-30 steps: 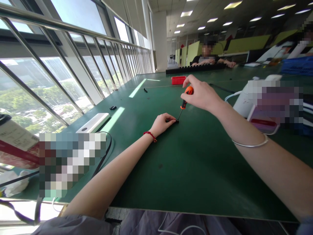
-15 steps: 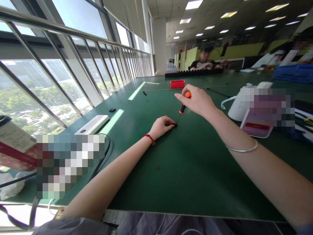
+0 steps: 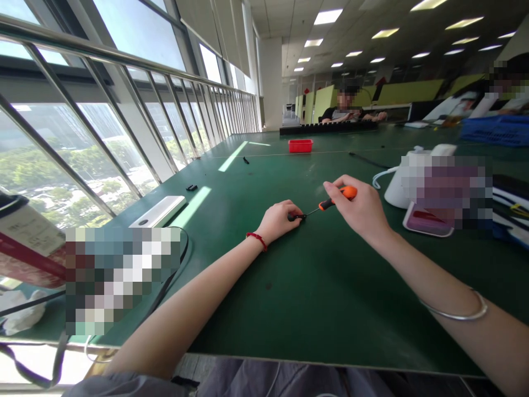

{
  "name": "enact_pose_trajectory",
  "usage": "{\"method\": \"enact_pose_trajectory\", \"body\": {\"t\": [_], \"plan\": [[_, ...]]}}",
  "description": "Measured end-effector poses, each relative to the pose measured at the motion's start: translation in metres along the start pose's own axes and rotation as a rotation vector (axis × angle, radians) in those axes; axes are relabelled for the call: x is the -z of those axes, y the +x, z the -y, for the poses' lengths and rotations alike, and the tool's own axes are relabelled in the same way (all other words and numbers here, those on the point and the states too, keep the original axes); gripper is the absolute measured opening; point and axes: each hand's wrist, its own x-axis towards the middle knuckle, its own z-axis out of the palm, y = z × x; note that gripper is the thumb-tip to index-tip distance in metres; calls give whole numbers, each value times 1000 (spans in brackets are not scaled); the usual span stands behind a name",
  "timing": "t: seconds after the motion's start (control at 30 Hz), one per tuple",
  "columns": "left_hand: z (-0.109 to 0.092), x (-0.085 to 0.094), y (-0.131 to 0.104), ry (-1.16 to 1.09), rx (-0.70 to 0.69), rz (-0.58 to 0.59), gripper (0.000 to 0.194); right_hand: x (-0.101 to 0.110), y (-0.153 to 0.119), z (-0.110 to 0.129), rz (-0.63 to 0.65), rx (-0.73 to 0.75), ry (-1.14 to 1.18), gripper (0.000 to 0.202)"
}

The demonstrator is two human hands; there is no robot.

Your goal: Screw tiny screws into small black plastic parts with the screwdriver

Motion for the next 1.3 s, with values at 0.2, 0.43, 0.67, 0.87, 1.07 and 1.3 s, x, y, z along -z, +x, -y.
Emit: {"method": "enact_pose_trajectory", "body": {"t": [0.2, 0.43, 0.67, 0.87, 1.07, 1.3], "plan": [[-1, 1, 0, 28, 2, -6, 14, 0, -16, -10, -34, -9, 200, 24], [4, 0, 1, 12, 9, -20, 13, -5, -22, -9, -39, -79, 120, 25], [6, 0, 2, 3, 37, -30, 13, -15, -27, -15, -94, 3, 215, 34], [5, 0, 1, 6, 37, -28, 13, -15, -28, -11, -66, -44, 207, 22], [4, 0, 2, 5, 40, -28, 13, -18, -31, -10, -100, -36, 225, 32], [2, 3, 1, 12, 58, -24, 15, -20, -35, -9, -62, 1, 272, 20]]}}
